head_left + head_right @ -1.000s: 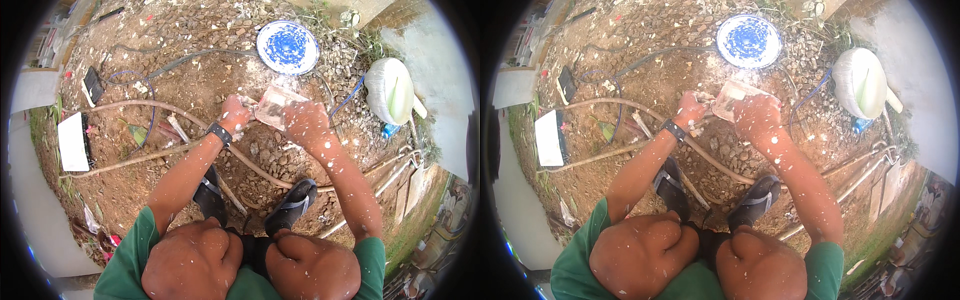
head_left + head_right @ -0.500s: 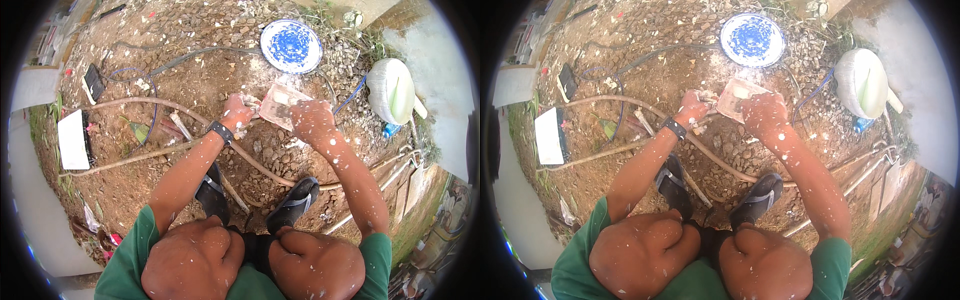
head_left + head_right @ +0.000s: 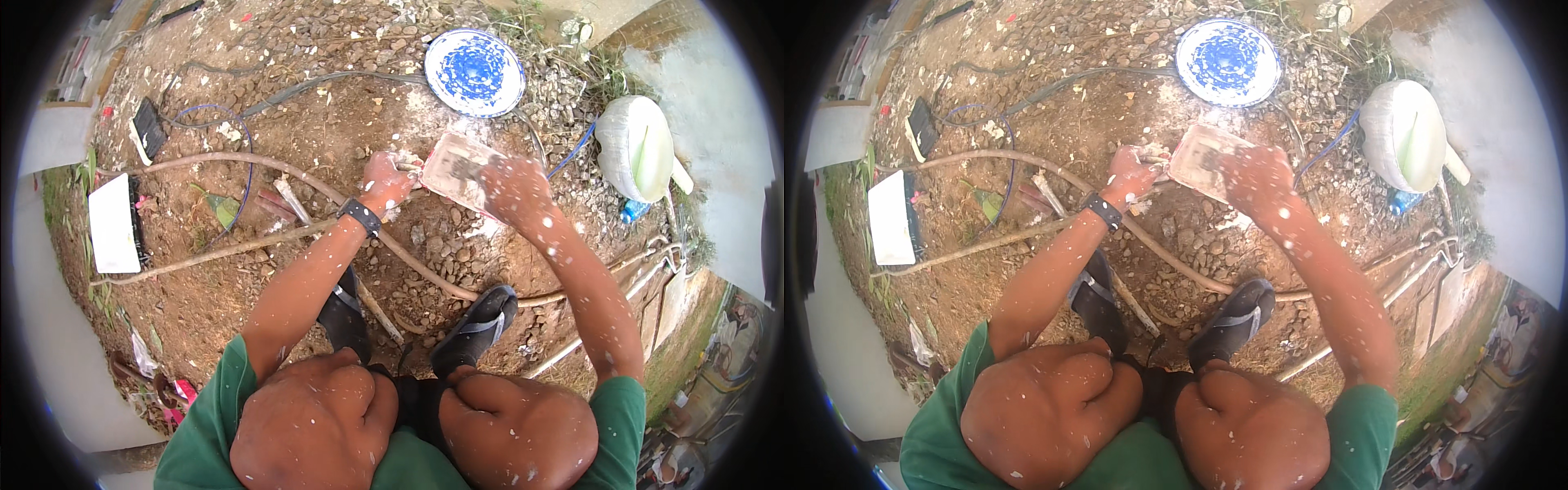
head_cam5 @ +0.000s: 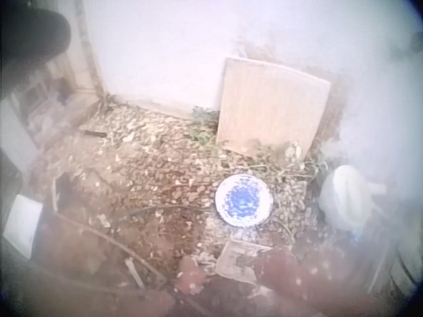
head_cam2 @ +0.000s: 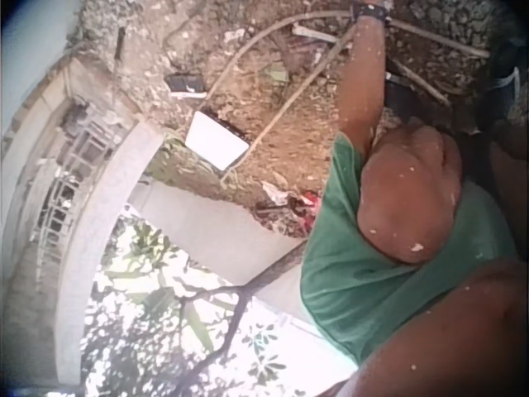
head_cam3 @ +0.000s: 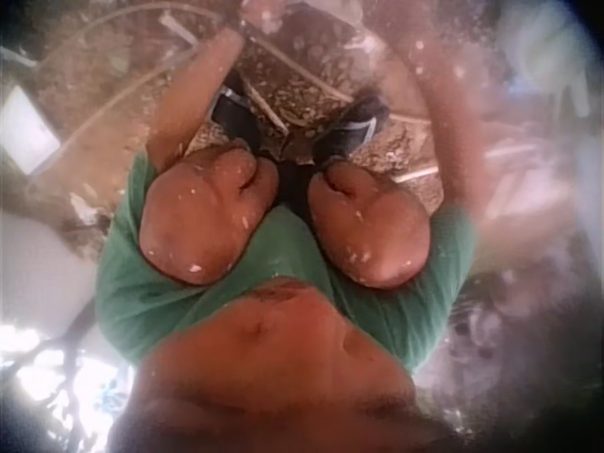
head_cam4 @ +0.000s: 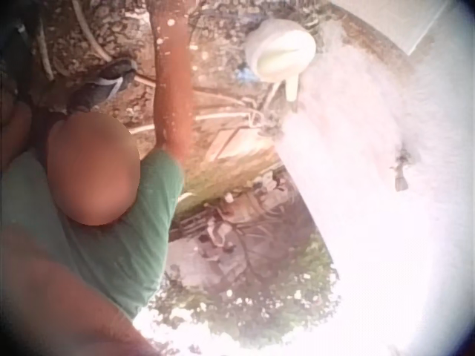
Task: The person scoops a white powder from a bag into a small container and mixes it with a trowel. They then apply the mixture to a wall surface, smoothing it with the trowel.
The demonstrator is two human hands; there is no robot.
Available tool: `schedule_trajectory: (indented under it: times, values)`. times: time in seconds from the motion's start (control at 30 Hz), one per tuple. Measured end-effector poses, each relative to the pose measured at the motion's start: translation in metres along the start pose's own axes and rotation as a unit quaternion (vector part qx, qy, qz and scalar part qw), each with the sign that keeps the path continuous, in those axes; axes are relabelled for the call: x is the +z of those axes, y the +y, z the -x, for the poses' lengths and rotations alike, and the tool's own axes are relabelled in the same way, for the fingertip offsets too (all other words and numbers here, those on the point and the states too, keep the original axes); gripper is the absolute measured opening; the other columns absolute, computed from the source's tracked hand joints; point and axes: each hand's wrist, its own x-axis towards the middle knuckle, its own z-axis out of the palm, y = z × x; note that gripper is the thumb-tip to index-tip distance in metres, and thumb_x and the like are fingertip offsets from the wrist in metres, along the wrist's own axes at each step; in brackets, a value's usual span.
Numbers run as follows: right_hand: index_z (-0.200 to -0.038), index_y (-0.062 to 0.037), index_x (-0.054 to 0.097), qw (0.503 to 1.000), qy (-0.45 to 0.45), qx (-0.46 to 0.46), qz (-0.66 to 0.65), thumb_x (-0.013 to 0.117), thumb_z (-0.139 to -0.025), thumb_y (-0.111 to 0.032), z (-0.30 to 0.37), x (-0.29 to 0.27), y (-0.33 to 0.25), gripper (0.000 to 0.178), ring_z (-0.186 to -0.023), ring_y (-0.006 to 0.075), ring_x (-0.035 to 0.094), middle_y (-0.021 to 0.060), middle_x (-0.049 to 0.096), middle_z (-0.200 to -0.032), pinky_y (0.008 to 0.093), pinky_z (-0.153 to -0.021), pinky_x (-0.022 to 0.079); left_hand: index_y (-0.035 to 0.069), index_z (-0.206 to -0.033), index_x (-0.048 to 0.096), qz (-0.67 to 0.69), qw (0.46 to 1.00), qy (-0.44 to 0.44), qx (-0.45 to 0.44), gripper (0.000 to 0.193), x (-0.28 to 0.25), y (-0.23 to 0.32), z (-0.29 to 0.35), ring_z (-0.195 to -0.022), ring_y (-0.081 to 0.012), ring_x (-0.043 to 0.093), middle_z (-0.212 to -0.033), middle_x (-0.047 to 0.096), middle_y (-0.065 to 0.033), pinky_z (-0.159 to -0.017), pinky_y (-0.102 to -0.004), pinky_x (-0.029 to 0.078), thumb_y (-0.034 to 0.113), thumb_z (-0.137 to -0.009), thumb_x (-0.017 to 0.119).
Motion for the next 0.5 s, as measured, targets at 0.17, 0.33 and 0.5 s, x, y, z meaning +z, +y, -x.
schedule_trajectory:
  times: [0.17, 0.33, 0.5]
  values:
    - [-0.097, -0.0139, 0.074, 0.997, -0.044, -0.002, 0.061, 0.066, -0.084, -0.02, 0.001, -0.002, 0.0, 0.016, -0.084, 0.0261, 0.074, 0.0087, 0.074, -0.095, 0.0424, -0.072, 0.056, 0.006, -0.093, 0.08, 0.032, 0.999, 0.02, 0.015, 0.02, -0.001, 0.005, 0.005, -0.074, -0.0268, 0.074, -0.085, 0.077, -0.0148, -0.068, -0.0383, 0.057, 0.013, -0.075, 0.08]
    - [-0.088, -0.0159, 0.076, 0.997, 0.058, -0.006, 0.058, 0.059, -0.09, -0.015, 0.009, 0.003, 0.0, 0.017, -0.068, 0.0218, 0.072, 0.0029, 0.072, -0.072, 0.0389, -0.062, 0.055, 0.008, -0.094, 0.081, -0.029, 0.999, 0.016, 0.018, 0.017, -0.003, 0.012, 0.009, -0.08, -0.0281, 0.075, -0.088, 0.078, -0.0145, -0.072, -0.0371, 0.058, 0.014, -0.078, 0.079]
    - [-0.099, -0.0189, 0.073, 0.992, 0.074, -0.012, 0.099, 0.069, -0.085, -0.029, 0.035, 0.002, 0.025, 0.019, -0.078, 0.0236, 0.072, 0.0038, 0.072, -0.089, 0.041, -0.064, 0.055, 0.009, -0.094, 0.081, -0.038, 0.999, 0.027, 0.022, 0.017, -0.003, 0.011, 0.01, -0.081, -0.0299, 0.075, -0.088, 0.078, -0.014, -0.073, -0.0379, 0.058, 0.015, -0.078, 0.079]
